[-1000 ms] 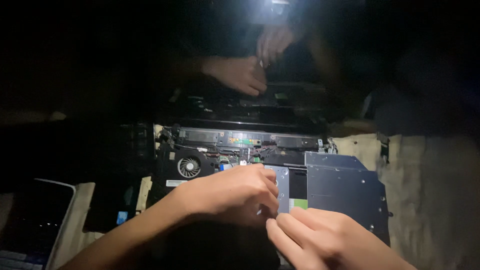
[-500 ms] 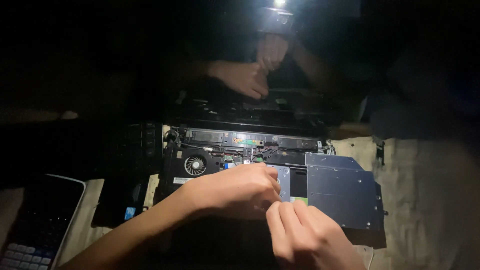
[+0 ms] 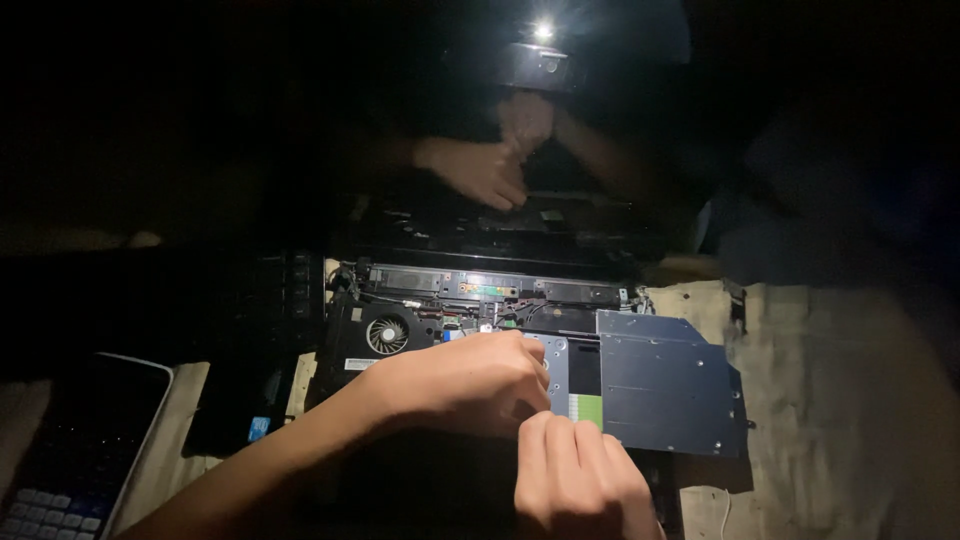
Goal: Repairing a laptop by manipulating internal components and connectors
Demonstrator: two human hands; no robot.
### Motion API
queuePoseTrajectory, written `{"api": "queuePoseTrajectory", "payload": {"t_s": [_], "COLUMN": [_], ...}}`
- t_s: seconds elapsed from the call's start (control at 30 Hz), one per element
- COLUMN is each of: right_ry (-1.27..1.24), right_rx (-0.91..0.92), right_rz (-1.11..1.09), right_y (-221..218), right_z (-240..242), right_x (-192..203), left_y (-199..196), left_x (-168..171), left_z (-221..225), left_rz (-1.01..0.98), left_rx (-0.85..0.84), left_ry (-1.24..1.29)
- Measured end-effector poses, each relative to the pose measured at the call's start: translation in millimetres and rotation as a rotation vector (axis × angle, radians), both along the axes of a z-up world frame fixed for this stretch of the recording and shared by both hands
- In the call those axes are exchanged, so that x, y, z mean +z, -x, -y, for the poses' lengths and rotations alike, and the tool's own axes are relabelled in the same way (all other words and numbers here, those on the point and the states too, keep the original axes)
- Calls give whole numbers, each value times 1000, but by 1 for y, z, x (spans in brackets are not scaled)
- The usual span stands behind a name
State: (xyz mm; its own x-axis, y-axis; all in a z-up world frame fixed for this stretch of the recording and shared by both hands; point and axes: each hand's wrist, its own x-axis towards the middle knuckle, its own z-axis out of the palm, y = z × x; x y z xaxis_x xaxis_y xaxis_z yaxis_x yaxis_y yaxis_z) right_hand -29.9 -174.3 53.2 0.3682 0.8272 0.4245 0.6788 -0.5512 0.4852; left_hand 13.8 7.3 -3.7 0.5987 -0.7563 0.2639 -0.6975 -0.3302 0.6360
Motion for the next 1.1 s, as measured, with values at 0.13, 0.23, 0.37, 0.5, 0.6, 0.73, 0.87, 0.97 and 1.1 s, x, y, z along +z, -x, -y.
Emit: {"api": "queuePoseTrajectory", "payload": {"t_s": [0.13, 0.23, 0.37, 0.5, 0.6, 0.73, 0.87, 0.97, 1.1], "right_ry": [-34, -62, 106, 307, 161, -3, -387, -561, -564], "right_rx": [-26, -6, 3, -57, -39, 21, 104, 217, 41], "right_rz": [-4, -53, -106, -690, -1120, -1349, -1663, -1746, -1831], "right_y": [1, -3, -24, -63, -115, -192, -243, -255, -245], "right_z": [-1, 4, 28, 59, 58, 71, 101, 97, 83], "right_x": [-4, -3, -22, -12, 32, 38, -1, -11, 0], "left_y": [0, 0, 1, -4, -13, -9, 6, 17, 28], "left_x": [-2, -1, 3, 17, 19, 27, 23, 13, 14], "left_z": [1, 2, 0, -12, -40, -61, -48, -31, -16], "left_rz": [3, -20, -21, -80, -169, -233, -208, -51, 149], "left_rx": [11, 16, 62, 29, 117, 335, 501, 564, 663], "left_ry": [-21, -3, 20, 49, 98, -131, -515, -646, -718]}}
